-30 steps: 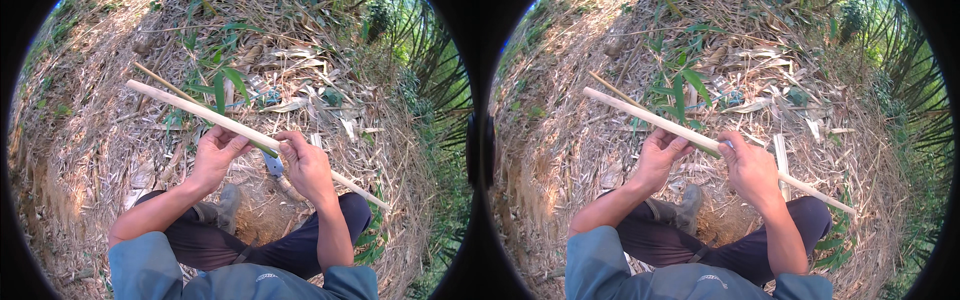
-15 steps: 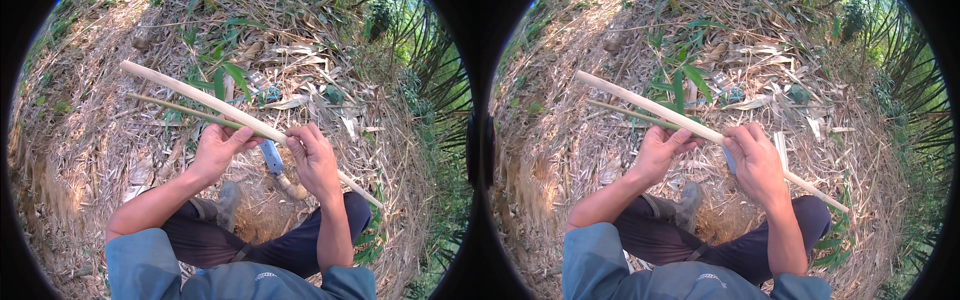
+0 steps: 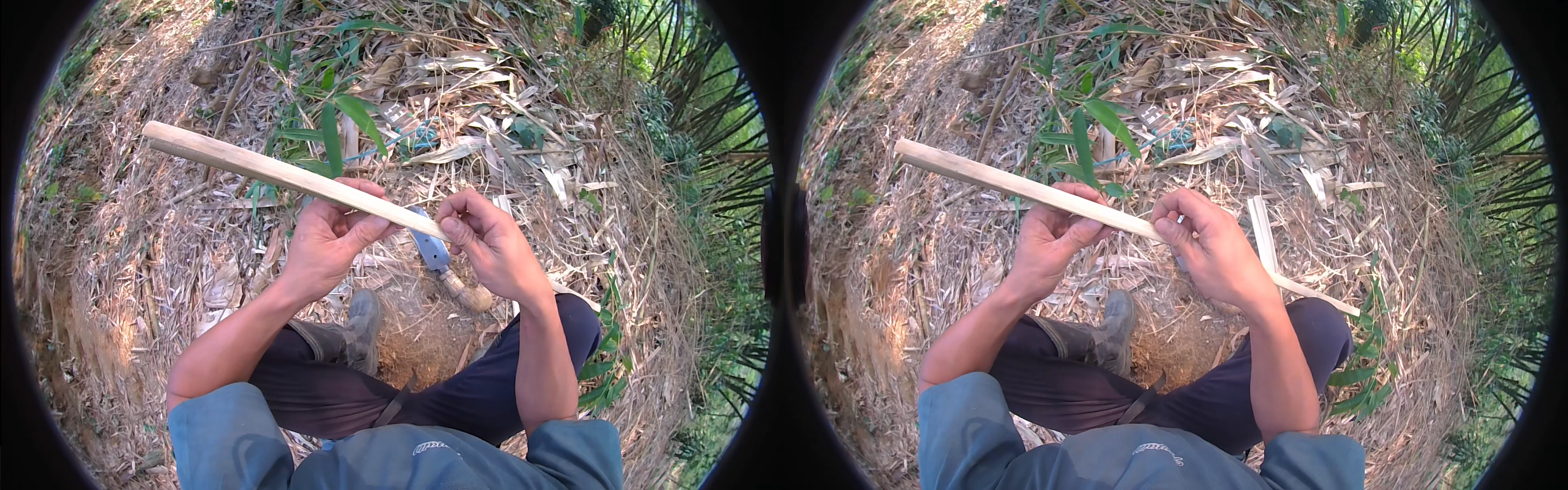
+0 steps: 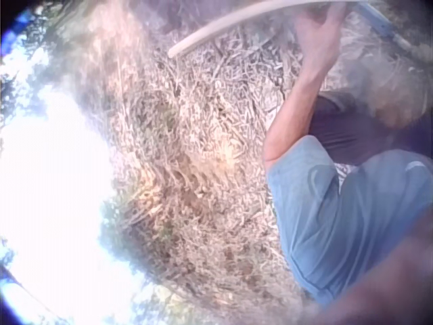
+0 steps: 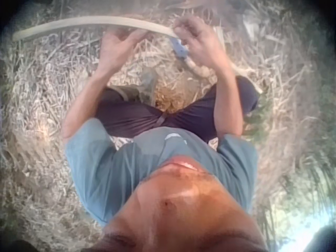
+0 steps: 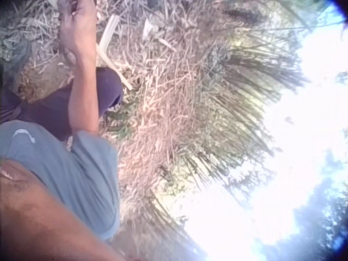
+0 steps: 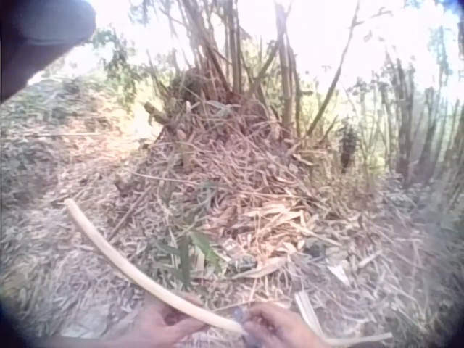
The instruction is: The person sits on the ground in a bamboo grove and uses a large knife to split a long bamboo pole into thin strips. They repeatedly strike the bamboo against the ground and use the knife to separate the layers, producing multiple thin strips.
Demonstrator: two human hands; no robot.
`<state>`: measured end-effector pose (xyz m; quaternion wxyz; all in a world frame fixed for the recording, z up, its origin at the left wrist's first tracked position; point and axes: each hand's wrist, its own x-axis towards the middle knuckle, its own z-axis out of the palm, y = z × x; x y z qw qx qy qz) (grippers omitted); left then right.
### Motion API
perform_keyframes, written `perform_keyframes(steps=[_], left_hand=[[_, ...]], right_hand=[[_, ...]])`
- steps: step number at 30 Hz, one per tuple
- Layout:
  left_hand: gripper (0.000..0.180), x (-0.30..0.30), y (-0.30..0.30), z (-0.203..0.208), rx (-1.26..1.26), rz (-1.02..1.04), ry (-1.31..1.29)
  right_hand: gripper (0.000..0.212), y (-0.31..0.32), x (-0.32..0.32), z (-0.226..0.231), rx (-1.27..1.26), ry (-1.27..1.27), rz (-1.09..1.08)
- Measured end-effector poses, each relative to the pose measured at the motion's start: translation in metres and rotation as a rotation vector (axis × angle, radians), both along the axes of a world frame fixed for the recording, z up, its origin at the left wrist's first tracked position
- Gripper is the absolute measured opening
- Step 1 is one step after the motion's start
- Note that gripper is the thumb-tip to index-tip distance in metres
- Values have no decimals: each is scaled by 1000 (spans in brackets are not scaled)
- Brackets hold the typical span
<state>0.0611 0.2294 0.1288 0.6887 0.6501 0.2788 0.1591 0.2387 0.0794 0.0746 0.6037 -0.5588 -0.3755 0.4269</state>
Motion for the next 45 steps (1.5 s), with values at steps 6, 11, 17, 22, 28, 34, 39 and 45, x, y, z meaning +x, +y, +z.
perform_keyframes(steps=[6,11,17,22,28,34,39,45], left_hand=[[31,0,4,6,15,-68,13],[31,1,6,6,26,-77,24],[34,0,10,9,-5,-108,34],[35,-1,9,13,-124,-100,15],[36,0,11,12,-122,-84,27],[36,3,12,10,-117,-48,18],[36,3,12,12,-119,-63,24],[36,-1,12,11,-136,-65,36]], right_hand=[[9,-1,5,-14,71,-31,-5],[9,0,4,-11,19,67,-22],[8,3,2,-10,37,8,-77],[9,4,2,-9,-5,-90,-92],[9,5,0,-4,-47,95,-56],[12,3,3,3,-114,152,-63],[13,1,7,-1,-108,148,-39],[11,1,6,3,-120,130,-24]])
